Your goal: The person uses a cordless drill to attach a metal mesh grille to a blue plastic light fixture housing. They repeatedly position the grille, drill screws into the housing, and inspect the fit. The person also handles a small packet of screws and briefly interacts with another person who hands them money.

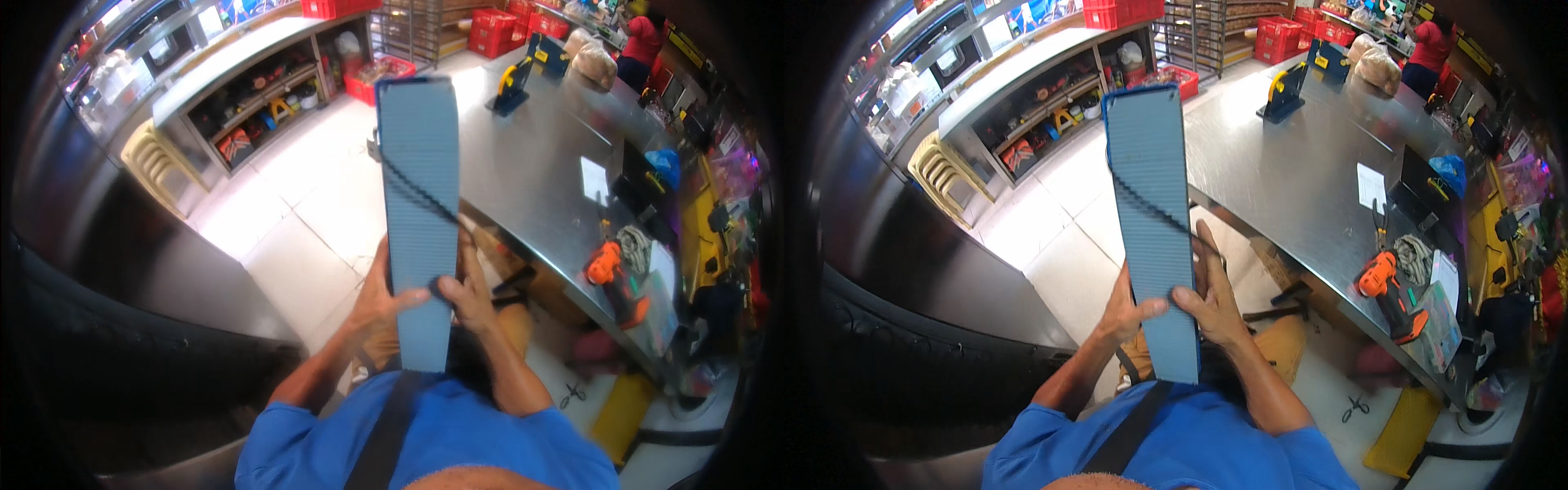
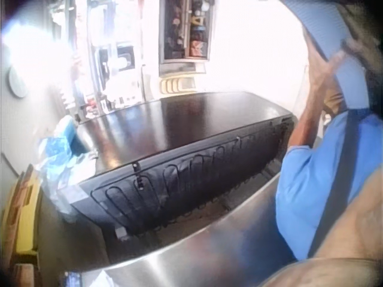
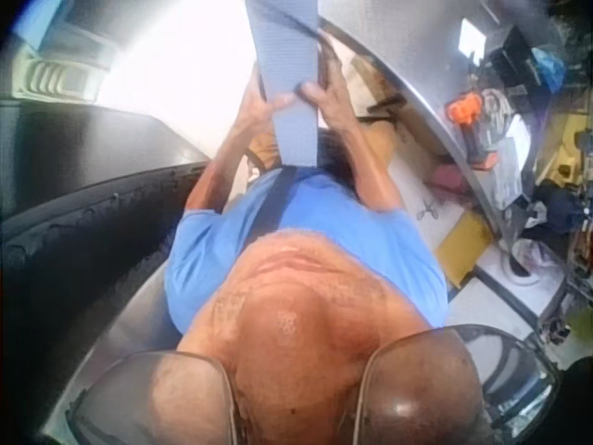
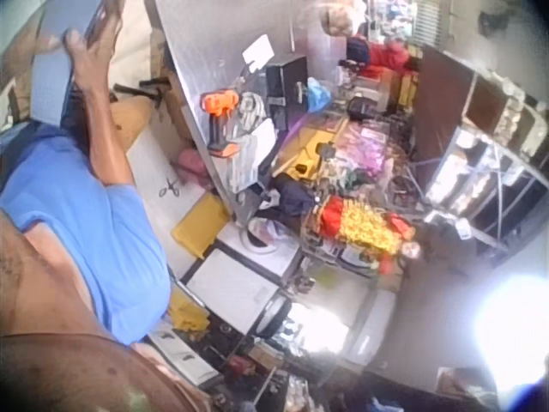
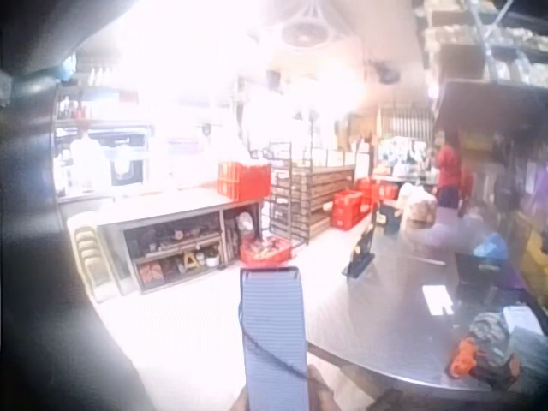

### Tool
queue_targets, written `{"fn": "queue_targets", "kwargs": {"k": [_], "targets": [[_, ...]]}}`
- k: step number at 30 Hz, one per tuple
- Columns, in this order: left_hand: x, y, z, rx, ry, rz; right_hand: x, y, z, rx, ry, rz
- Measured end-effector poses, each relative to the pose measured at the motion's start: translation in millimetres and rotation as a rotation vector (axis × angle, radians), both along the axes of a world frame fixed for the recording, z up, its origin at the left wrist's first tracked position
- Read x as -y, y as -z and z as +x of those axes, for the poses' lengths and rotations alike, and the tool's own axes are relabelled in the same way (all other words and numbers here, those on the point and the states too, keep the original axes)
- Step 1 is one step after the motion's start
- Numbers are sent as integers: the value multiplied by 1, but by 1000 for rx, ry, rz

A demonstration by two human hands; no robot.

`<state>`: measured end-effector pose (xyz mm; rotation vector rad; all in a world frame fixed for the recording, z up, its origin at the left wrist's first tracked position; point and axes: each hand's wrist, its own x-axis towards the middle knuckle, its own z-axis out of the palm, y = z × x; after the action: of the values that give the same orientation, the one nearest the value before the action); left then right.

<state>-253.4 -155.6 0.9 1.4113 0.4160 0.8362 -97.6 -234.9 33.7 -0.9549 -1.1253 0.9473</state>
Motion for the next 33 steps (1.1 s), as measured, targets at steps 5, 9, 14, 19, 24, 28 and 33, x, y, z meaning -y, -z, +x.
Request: {"fn": "queue_targets", "kwargs": {"k": [5,9,14,19,24,28,33], "targets": [[1,15,-7,-43,93,-51,-7,1,17,-112,-205,-79],[2,3,-5,-83,128,-57,-1,10,11,-61,-100,-59],[8,1,-2,-94,100,-48,-1,23,7,-84,-46,-58],[5,-25,5,-70,114,-115,-7,14,12,-100,-80,-26],[-5,-31,8,-87,88,-110,-17,-13,14,-69,-89,2],[-5,-41,10,-49,33,-122,-23,-19,14,-60,-129,-53],[1,-35,9,-36,45,-89,-22,-22,24,-108,-191,-165]]}}
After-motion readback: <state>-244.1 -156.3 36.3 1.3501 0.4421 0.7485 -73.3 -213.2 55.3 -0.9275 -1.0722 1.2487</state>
